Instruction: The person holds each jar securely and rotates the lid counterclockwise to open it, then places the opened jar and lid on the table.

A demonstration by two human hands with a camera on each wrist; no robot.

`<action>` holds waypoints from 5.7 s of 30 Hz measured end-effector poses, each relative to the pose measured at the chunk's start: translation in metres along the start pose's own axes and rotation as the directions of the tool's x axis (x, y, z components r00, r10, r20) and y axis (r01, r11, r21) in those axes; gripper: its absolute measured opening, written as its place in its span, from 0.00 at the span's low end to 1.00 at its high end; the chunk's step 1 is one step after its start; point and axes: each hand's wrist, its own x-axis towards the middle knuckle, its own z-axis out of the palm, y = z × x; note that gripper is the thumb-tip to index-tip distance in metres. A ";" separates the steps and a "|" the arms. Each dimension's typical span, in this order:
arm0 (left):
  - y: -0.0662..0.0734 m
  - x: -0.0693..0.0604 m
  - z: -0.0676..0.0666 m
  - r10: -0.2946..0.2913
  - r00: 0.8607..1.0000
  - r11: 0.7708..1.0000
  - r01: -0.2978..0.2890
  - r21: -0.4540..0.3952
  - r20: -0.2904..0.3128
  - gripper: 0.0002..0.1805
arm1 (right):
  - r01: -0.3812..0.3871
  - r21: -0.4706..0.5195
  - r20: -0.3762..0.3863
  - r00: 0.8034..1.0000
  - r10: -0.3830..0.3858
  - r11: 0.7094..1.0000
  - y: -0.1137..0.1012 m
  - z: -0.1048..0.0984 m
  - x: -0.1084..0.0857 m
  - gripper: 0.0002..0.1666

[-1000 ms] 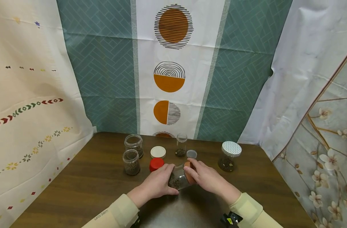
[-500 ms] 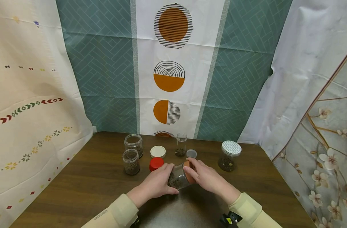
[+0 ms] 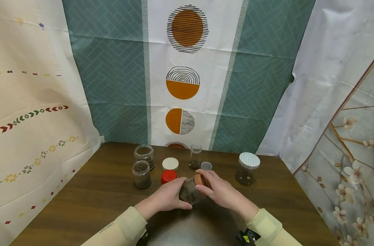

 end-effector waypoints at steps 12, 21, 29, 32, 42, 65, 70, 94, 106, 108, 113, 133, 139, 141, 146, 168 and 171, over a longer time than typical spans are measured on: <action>0.000 0.000 0.000 0.018 1.000 1.000 -0.018 0.002 0.003 0.48 | 0.173 0.011 0.079 0.982 -0.173 0.985 0.004 -0.014 -0.005 0.35; 0.001 0.001 -0.001 0.025 1.000 0.999 -0.026 0.024 0.017 0.47 | 0.208 0.040 0.108 0.971 -0.211 0.977 0.007 -0.019 -0.006 0.35; 0.003 0.001 -0.002 0.021 1.000 0.999 -0.022 0.036 0.016 0.48 | 0.175 0.044 0.067 0.982 -0.177 0.984 0.010 -0.016 -0.009 0.45; 0.004 0.001 -0.002 0.024 1.000 0.999 -0.025 0.041 0.018 0.47 | 0.115 0.064 0.049 0.992 -0.118 0.991 0.009 -0.016 -0.010 0.44; 0.005 0.000 0.001 0.047 0.999 0.997 -0.048 0.066 0.015 0.46 | -0.045 0.087 0.032 0.999 0.043 0.995 0.009 -0.013 -0.004 0.38; 0.007 0.001 0.002 0.039 0.999 0.996 -0.040 0.083 0.005 0.49 | -0.007 0.070 0.044 0.999 0.004 0.998 0.011 -0.016 -0.011 0.41; 0.006 0.002 0.002 0.041 0.999 0.996 -0.041 0.082 0.001 0.49 | 0.047 0.068 0.050 0.997 -0.050 0.997 0.013 -0.017 -0.011 0.40; 0.004 0.000 0.003 0.032 0.999 0.999 -0.032 0.042 0.004 0.48 | -0.047 0.070 0.034 0.998 0.045 0.996 0.009 -0.013 -0.009 0.41; 0.004 0.000 0.004 0.034 0.999 0.998 -0.035 0.055 0.008 0.49 | -0.070 0.075 0.062 0.996 0.065 0.995 0.010 -0.013 -0.008 0.42; 0.005 0.000 0.004 0.031 0.999 0.998 -0.032 0.050 0.010 0.49 | -0.053 0.072 0.062 0.997 0.048 0.996 0.010 -0.013 -0.009 0.42; 0.005 0.001 0.003 0.024 1.000 0.999 -0.025 0.040 0.014 0.50 | -0.012 0.069 0.062 0.998 0.008 0.998 0.012 -0.015 -0.011 0.41; 0.009 -0.001 0.003 0.029 1.000 0.999 -0.029 0.045 0.003 0.47 | 0.131 0.093 0.085 0.987 -0.139 0.987 0.019 -0.017 -0.015 0.42; 0.009 -0.001 0.002 0.025 1.000 0.999 -0.025 0.040 0.005 0.47 | 0.130 0.098 0.085 0.987 -0.139 0.987 0.018 -0.017 -0.015 0.44; 0.008 -0.001 0.002 0.023 1.000 0.999 -0.023 0.041 0.007 0.48 | 0.093 0.103 0.077 0.992 -0.101 0.990 0.016 -0.016 -0.014 0.44; 0.008 0.000 0.003 0.026 1.000 0.999 -0.026 0.040 0.014 0.49 | -0.045 0.136 0.071 0.997 0.036 0.990 0.014 -0.013 -0.011 0.42; 0.008 0.000 0.002 0.023 1.000 0.999 -0.024 0.047 0.015 0.49 | 0.084 0.104 0.092 0.991 -0.094 0.991 0.017 -0.019 -0.013 0.41; 0.007 0.000 0.002 0.019 1.000 0.999 -0.019 0.040 0.017 0.50 | 0.106 0.109 0.096 0.989 -0.117 0.988 0.018 -0.019 -0.014 0.41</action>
